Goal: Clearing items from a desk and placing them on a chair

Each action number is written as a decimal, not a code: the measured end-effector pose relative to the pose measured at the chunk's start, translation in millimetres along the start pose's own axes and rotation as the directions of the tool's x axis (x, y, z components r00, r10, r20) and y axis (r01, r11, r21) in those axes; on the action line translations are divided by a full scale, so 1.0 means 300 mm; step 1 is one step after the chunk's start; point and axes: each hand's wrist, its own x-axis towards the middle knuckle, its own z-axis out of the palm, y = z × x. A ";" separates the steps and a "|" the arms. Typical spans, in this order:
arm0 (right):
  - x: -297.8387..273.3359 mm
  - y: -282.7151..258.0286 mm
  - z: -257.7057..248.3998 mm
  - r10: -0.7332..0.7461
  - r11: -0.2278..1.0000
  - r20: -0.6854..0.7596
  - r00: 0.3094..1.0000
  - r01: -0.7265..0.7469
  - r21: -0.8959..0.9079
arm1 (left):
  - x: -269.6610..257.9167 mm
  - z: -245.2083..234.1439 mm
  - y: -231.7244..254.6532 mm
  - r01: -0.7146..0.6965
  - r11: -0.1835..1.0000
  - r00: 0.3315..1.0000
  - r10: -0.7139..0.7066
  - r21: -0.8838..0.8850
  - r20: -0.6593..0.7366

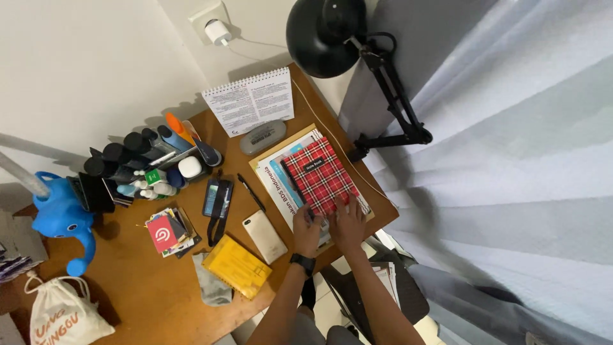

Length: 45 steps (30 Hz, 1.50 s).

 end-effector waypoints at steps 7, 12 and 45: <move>0.018 0.032 0.046 -0.009 0.999 -0.067 0.998 0.011 0.037 | 0.028 0.007 0.031 0.023 0.999 0.999 -0.022 0.032 -0.048; 0.036 0.048 0.070 0.028 1.000 -0.029 0.999 -0.028 0.003 | 0.091 0.041 -0.062 0.177 0.984 0.976 -0.170 0.036 -0.138; -1.075 0.951 -0.201 0.438 0.311 0.413 0.798 -0.566 0.763 | -1.085 0.305 -0.562 0.360 0.933 0.903 -0.353 0.015 0.244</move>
